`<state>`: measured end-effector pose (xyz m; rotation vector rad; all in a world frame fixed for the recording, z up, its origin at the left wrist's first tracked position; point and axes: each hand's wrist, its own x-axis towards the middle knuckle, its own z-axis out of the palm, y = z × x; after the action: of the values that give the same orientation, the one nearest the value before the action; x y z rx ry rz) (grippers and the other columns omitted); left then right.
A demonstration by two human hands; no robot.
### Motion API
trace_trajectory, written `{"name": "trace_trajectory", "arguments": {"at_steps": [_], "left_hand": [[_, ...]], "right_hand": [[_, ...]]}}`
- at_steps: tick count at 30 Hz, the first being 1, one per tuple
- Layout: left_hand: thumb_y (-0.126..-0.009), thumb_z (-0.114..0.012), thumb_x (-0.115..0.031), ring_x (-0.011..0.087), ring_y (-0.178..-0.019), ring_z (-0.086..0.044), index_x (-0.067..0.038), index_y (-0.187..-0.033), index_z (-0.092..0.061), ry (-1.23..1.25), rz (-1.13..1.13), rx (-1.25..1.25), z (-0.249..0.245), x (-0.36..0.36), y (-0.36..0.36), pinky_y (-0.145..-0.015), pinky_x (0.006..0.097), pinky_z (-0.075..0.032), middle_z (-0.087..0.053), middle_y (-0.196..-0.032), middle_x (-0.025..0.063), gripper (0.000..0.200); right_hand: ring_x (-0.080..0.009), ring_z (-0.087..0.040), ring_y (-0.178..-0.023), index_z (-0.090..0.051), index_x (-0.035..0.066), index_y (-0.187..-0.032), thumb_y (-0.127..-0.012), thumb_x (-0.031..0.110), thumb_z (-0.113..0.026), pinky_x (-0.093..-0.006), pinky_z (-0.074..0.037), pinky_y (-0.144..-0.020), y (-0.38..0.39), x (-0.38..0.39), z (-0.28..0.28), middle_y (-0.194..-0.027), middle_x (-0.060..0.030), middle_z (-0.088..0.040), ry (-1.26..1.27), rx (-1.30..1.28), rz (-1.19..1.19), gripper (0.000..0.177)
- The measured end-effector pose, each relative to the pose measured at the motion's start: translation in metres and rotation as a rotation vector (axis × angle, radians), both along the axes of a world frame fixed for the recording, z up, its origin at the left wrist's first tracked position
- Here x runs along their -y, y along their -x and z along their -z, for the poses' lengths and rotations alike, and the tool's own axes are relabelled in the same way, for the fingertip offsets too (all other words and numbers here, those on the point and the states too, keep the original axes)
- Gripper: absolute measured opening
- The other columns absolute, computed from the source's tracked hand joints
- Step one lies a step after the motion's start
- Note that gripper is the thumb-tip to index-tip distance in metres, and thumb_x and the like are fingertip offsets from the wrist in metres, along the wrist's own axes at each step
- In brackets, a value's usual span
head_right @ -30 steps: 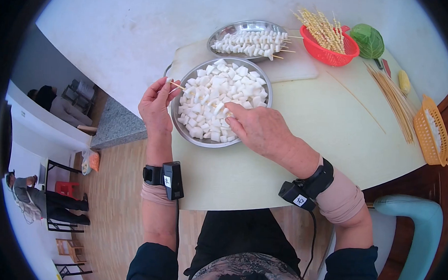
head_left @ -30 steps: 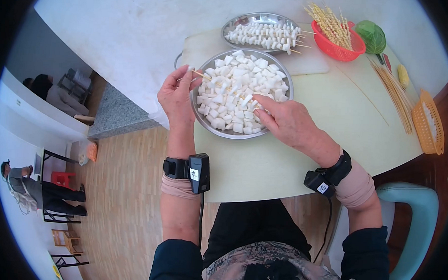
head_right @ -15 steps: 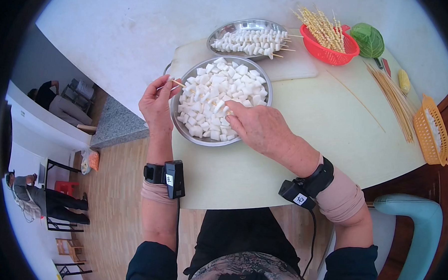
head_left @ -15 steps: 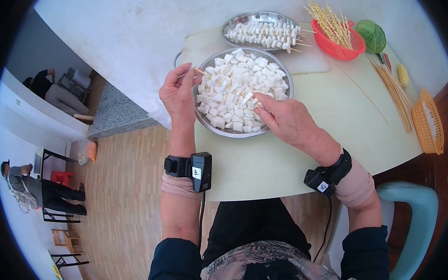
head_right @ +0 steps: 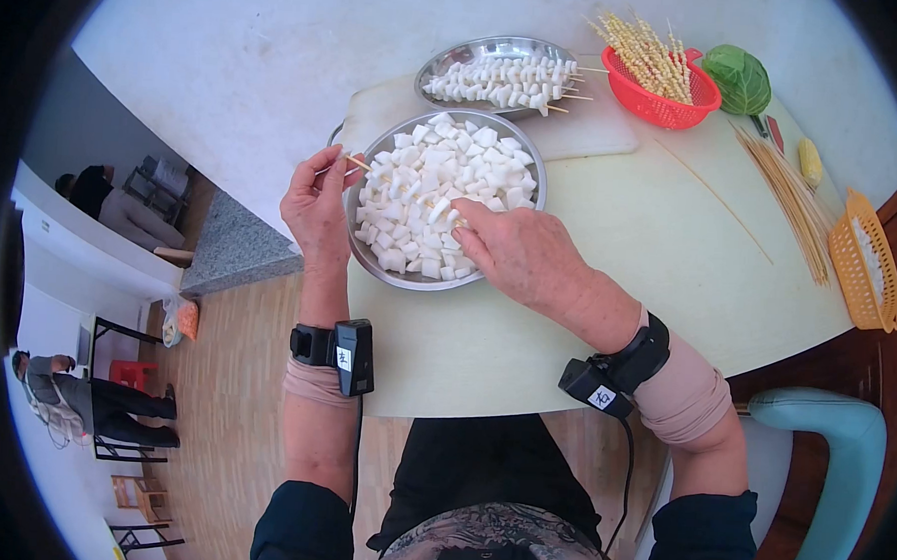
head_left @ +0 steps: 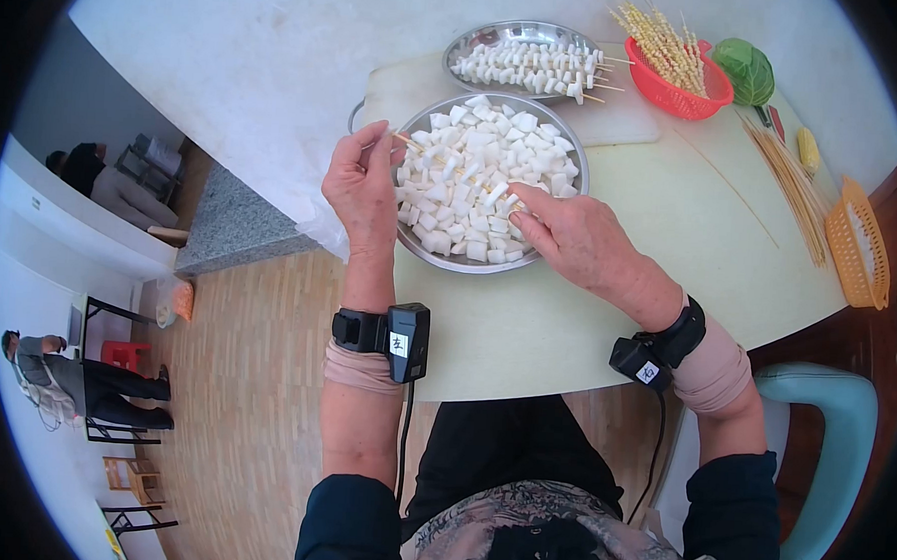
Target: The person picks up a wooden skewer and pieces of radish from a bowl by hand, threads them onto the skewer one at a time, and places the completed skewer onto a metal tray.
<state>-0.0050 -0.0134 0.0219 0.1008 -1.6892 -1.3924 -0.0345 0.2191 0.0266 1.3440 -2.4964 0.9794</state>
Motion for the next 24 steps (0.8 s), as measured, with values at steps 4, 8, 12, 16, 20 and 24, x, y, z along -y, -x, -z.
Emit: {"name": "trace_trajectory", "arguments": {"at_steps": [4, 8, 12, 16, 20, 24], "left_hand": [[-0.089, -0.056, 0.001, 0.016, -0.083, -0.066, 0.006, -0.104, -0.06, 0.083, -0.05, 0.003, -0.001, -0.001, 0.0, -0.073, 0.0255, -0.056, -0.065, -0.09, 0.0128, 0.017], [-0.09, -0.056, -0.002, 0.0151, -0.083, -0.065, 0.005, -0.104, -0.06, 0.078, -0.067, 0.028, -0.002, -0.003, 0.0, -0.072, 0.0257, -0.056, -0.065, -0.093, 0.0122, 0.017], [-0.089, -0.057, -0.008, 0.0141, -0.08, -0.064, 0.005, -0.103, -0.061, -0.263, 0.039, 0.017, -0.011, -0.009, -0.002, -0.067, 0.0268, -0.056, -0.064, -0.09, 0.0085, 0.019], [-0.092, -0.056, -0.016, 0.0153, -0.079, -0.064, 0.003, -0.102, -0.06, -0.346, 0.165, 0.061, -0.012, -0.005, -0.007, -0.065, 0.0257, -0.055, -0.065, -0.091, 0.0109, 0.022], [-0.093, -0.054, -0.018, 0.0134, -0.072, -0.062, 0.0, -0.097, -0.061, -0.467, 0.29, 0.048, -0.01, 0.007, -0.007, -0.056, 0.023, -0.051, -0.064, -0.084, 0.0072, 0.02], [-0.093, -0.054, -0.019, 0.0114, -0.066, -0.059, -0.001, -0.096, -0.061, -0.536, 0.381, 0.027, -0.008, 0.01, -0.006, -0.051, 0.022, -0.047, -0.062, -0.078, 0.0037, 0.019]], "right_hand": [[-0.0348, -0.062, -0.065, -0.058, 0.005, -0.112, -0.089, 0.024, -0.053, -0.0438, -0.049, -0.059, 0.0, 0.0, 0.002, -0.067, -0.0196, -0.061, 0.019, 0.003, -0.01, 0.03], [-0.0345, -0.062, -0.064, -0.058, 0.006, -0.112, -0.089, 0.024, -0.053, -0.0436, -0.049, -0.059, -0.001, 0.001, 0.0, -0.067, -0.0192, -0.061, 0.033, 0.001, -0.01, 0.03], [-0.0329, -0.062, -0.063, -0.058, 0.007, -0.113, -0.089, 0.023, -0.055, -0.0424, -0.049, -0.058, -0.001, 0.0, -0.003, -0.066, -0.0169, -0.062, 0.068, -0.019, -0.001, 0.029], [-0.0317, -0.062, -0.062, -0.058, 0.007, -0.113, -0.088, 0.022, -0.056, -0.0409, -0.049, -0.058, -0.002, 0.0, -0.004, -0.066, -0.0152, -0.062, 0.101, -0.038, -0.001, 0.029], [-0.0301, -0.06, -0.056, -0.06, 0.005, -0.112, -0.086, 0.018, -0.059, -0.0369, -0.047, -0.053, -0.001, 0.001, -0.002, -0.063, -0.0153, -0.06, 0.147, -0.07, -0.011, 0.029], [-0.0315, -0.062, -0.062, -0.058, 0.007, -0.113, -0.087, 0.022, -0.056, -0.0406, -0.049, -0.058, -0.002, 0.0, -0.003, -0.066, -0.0153, -0.062, 0.095, -0.038, -0.009, 0.03]]}}
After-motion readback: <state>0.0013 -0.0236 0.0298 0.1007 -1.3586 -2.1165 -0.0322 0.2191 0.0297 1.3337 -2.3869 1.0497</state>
